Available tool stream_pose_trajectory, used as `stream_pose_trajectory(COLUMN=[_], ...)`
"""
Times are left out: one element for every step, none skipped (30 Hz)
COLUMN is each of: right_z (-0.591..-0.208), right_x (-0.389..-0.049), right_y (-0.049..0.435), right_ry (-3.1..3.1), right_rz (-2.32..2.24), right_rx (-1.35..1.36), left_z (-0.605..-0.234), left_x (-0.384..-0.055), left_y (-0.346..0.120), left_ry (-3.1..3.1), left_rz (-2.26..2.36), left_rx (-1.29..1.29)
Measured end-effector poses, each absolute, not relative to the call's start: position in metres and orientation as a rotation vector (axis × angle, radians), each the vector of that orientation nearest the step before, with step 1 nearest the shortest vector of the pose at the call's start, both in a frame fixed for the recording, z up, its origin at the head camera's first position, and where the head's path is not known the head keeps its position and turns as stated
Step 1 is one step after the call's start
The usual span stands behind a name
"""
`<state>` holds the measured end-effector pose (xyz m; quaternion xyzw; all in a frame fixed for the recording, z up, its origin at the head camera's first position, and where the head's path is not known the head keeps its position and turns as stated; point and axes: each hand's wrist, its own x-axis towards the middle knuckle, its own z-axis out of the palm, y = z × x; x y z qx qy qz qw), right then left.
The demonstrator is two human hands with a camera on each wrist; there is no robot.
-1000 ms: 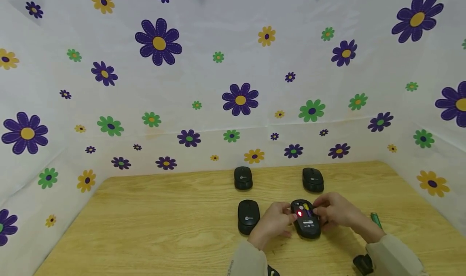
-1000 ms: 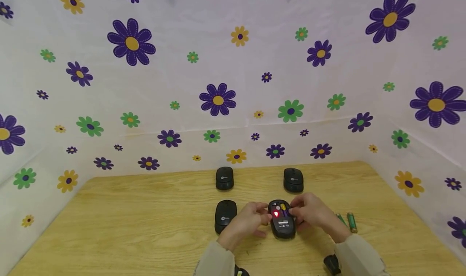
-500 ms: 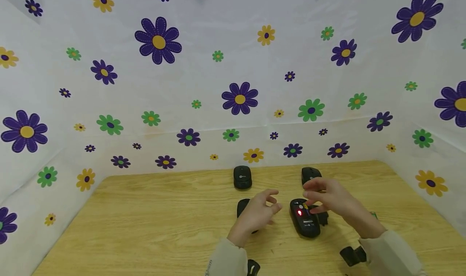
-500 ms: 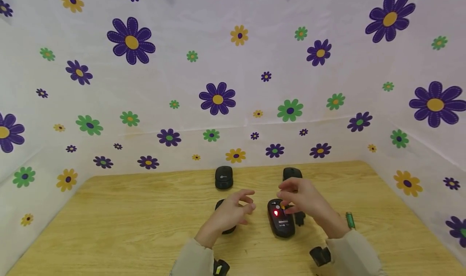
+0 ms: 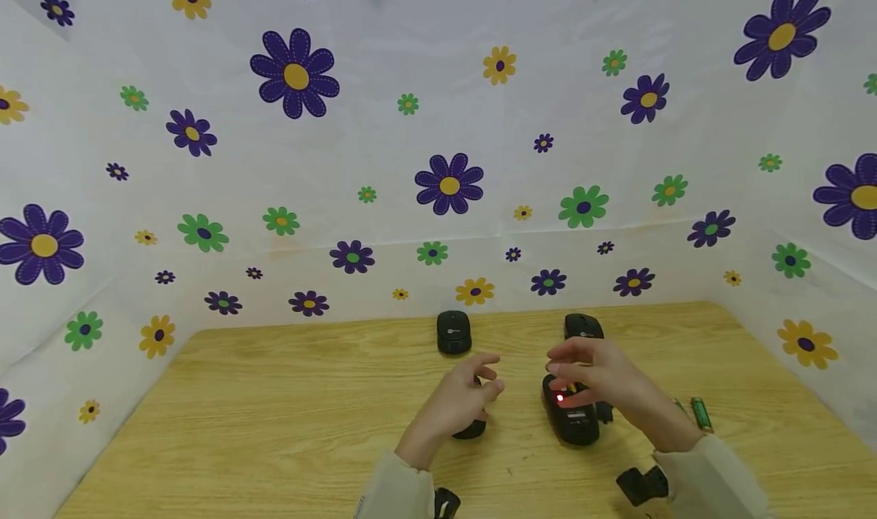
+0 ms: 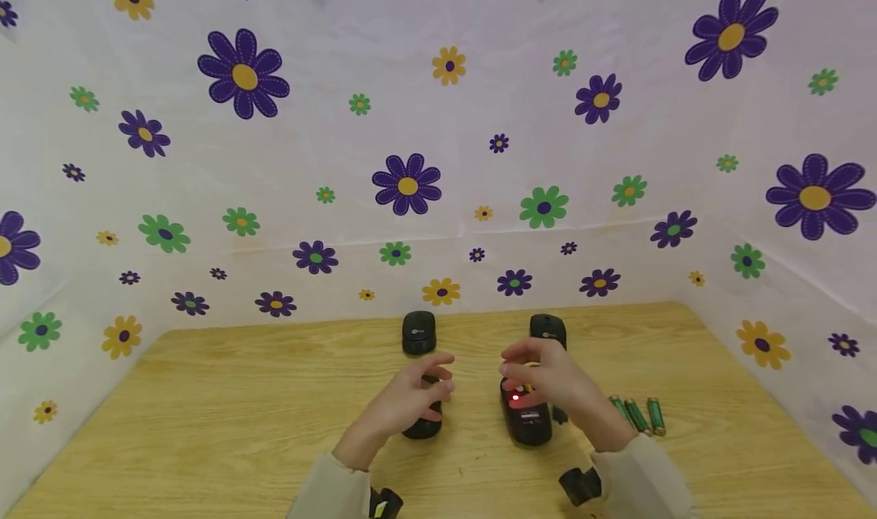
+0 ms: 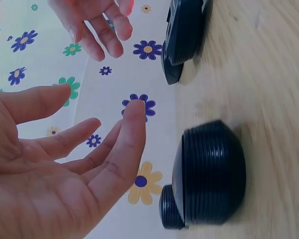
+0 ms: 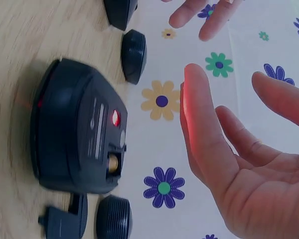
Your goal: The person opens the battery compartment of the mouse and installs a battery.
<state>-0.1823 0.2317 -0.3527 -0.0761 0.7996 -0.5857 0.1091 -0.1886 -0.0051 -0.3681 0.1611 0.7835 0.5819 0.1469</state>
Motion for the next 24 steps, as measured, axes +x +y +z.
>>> stream_pose_trajectory(right_z=[-0.353,-0.353,-0.353,-0.354,-0.354,-0.354,-0.355,-0.355,-0.356,-0.357,-0.357,-0.358,-0.359,-0.359,-0.359,-0.360,-0.360,-0.360,-0.360,-0.360,-0.361,-0.361,-0.362,-0.362], right_x=[-0.183,-0.183,-0.183,-0.184,-0.184,-0.184,-0.184,-0.184,-0.184,-0.184,-0.184,-0.184,-0.184,-0.184,-0.184,-0.185,-0.184,-0.184,-0.185,-0.185,-0.185,-0.185,-0.185,-0.186], right_y=[0.230,0.228,0.227,0.226,0.225,0.223,0.222,0.221,0.219,0.218,0.216,0.214,0.212,0.210,0.209,0.207,0.206,0.204,0.203,0.201,0.200,0.198,0.197,0.196], right_ry=[2.342,2.334,2.325,2.311,2.298,2.280,2.268,2.259,2.250,2.243,2.237,2.231,2.225,2.222,2.219,2.217,2.214,2.211,2.210,2.210,2.209,2.209,2.208,2.208], right_rz=[-1.723,-1.725,-1.728,-1.732,-1.735,-1.742,-1.746,-1.749,-1.753,-1.754,-1.755,-1.757,-1.758,-1.760,-1.762,-1.761,-1.764,-1.768,-1.767,-1.767,-1.765,-1.761,-1.759,-1.757], right_rx=[-0.222,-0.222,-0.218,-0.213,-0.209,-0.209,-0.211,-0.210,-0.211,-0.217,-0.218,-0.219,-0.216,-0.208,-0.209,-0.204,-0.200,-0.201,-0.205,-0.207,-0.212,-0.208,-0.206,-0.208], left_z=[-0.368,-0.368,-0.368,-0.368,-0.368,-0.368,-0.369,-0.369,-0.369,-0.370,-0.370,-0.370,-0.371,-0.371,-0.372,-0.372,-0.372,-0.372,-0.373,-0.373,-0.374,-0.374,-0.375,-0.375], left_x=[-0.189,-0.189,-0.190,-0.190,-0.191,-0.192,-0.192,-0.192,-0.193,-0.193,-0.193,-0.193,-0.194,-0.194,-0.194,-0.194,-0.194,-0.194,-0.194,-0.194,-0.194,-0.194,-0.194,-0.194], left_y=[-0.008,-0.010,-0.012,-0.015,-0.018,-0.020,-0.024,-0.027,-0.030,-0.033,-0.037,-0.040,-0.043,-0.046,-0.049,-0.051,-0.053,-0.056,-0.058,-0.060,-0.062,-0.064,-0.066,-0.067], left_ry=[2.251,2.249,2.246,2.240,2.237,2.234,2.236,2.240,2.244,2.251,2.260,2.270,2.279,2.287,2.294,2.301,2.306,2.311,2.314,2.313,2.311,2.306,2.304,2.299], left_rz=[1.678,1.678,1.679,1.682,1.680,1.679,1.678,1.677,1.676,1.675,1.674,1.674,1.673,1.672,1.671,1.671,1.671,1.669,1.671,1.676,1.681,1.688,1.692,1.697], left_rx=[0.460,0.457,0.456,0.457,0.459,0.463,0.470,0.475,0.478,0.479,0.482,0.483,0.480,0.479,0.477,0.474,0.473,0.465,0.456,0.448,0.437,0.431,0.426,0.422])
